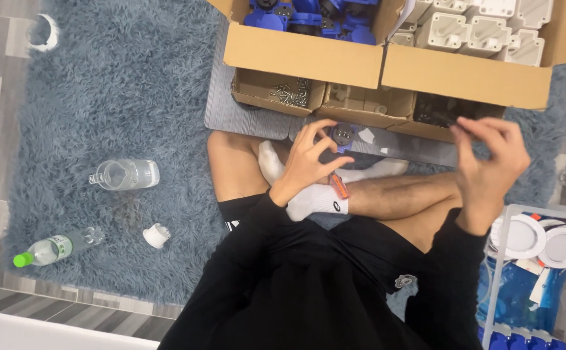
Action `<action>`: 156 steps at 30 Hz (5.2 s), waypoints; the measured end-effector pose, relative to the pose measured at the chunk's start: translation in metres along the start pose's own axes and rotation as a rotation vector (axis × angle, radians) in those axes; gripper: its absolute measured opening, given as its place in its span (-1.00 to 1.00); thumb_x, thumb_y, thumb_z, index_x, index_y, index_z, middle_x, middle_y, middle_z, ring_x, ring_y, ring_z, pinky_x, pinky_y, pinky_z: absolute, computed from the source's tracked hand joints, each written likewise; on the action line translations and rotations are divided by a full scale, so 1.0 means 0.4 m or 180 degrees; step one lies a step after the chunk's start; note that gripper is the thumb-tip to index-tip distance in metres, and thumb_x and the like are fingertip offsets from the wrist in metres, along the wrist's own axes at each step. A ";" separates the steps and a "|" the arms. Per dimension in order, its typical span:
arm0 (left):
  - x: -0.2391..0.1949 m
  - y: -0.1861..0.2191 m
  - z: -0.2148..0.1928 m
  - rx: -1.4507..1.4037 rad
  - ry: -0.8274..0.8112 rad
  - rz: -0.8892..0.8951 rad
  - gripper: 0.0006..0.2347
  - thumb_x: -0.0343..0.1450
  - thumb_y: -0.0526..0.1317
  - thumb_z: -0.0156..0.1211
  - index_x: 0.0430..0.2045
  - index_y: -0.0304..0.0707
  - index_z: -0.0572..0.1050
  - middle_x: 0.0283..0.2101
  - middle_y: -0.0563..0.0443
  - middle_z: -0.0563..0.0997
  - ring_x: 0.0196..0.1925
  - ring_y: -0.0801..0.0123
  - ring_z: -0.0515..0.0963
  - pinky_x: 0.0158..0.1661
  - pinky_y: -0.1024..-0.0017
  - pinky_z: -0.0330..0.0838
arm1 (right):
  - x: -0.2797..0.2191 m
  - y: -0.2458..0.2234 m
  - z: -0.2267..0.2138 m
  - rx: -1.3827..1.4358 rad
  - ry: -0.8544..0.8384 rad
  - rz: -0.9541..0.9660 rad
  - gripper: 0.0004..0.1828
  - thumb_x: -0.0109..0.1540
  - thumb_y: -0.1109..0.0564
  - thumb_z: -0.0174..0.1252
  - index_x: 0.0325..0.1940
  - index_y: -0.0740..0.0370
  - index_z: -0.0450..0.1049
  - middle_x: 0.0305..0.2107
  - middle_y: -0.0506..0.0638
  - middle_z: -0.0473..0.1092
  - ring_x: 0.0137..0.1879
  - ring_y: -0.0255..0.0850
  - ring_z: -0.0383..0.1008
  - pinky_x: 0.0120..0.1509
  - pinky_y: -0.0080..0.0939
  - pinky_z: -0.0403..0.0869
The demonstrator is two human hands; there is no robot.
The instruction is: Assembling and adjusting small plastic hardware components using a screwdriver while sitting on the floor.
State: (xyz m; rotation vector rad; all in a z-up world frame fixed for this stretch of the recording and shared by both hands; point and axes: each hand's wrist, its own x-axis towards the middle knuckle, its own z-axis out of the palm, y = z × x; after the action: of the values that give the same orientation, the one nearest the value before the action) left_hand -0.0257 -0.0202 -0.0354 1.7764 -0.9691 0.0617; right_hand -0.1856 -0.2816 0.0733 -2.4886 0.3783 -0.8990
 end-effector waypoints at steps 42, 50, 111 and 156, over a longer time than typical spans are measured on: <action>-0.026 0.014 -0.059 -0.0839 0.0448 0.0756 -0.87 0.44 -0.58 0.36 -0.29 -0.40 0.74 -0.16 -0.16 0.75 -0.25 0.08 0.74 -0.17 0.26 0.70 | -0.170 -0.108 0.263 0.1542 -0.0302 -0.0333 -0.85 0.28 0.42 0.50 -0.08 0.37 0.75 -0.15 0.22 0.64 -0.10 0.08 0.69 0.05 0.01 0.64; 0.049 -0.013 -0.046 -0.0888 0.0489 0.0818 -0.88 0.44 -0.59 0.35 -0.28 -0.45 0.74 -0.19 -0.20 0.74 -0.23 0.06 0.74 -0.15 0.23 0.72 | -0.102 -0.083 0.308 0.1681 -0.0109 -0.0700 -0.91 0.34 0.47 0.44 -0.07 0.52 0.72 -0.11 0.33 0.62 -0.05 0.23 0.69 0.07 0.08 0.65; 0.016 -0.048 -0.060 -0.0519 -0.0378 0.0344 -0.89 0.42 -0.29 0.52 -0.33 -0.25 0.64 0.02 -0.06 0.62 0.17 -0.04 0.70 0.15 0.23 0.65 | -0.100 -0.063 0.293 0.0472 -0.1073 -0.0901 -0.95 0.44 0.30 0.24 -0.05 0.24 0.59 0.10 0.10 0.50 0.25 0.11 0.63 0.32 0.04 0.63; -0.022 -0.010 -0.041 -0.1206 -0.0171 -0.0498 -0.35 0.27 -0.48 0.65 0.24 -0.32 0.39 0.30 -0.13 0.57 0.26 0.14 0.68 0.22 0.30 0.69 | 0.015 -0.146 0.186 0.1220 -0.1180 -0.0222 -0.84 0.35 0.49 0.29 0.03 0.55 0.56 0.04 0.28 0.56 0.05 0.08 0.61 0.17 -0.05 0.57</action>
State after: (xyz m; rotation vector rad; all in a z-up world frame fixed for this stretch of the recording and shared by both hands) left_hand -0.0228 -0.0013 -0.0354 1.5012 -0.8145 -0.2544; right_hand -0.1267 -0.2097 0.0558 -2.2513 -0.0074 -0.4627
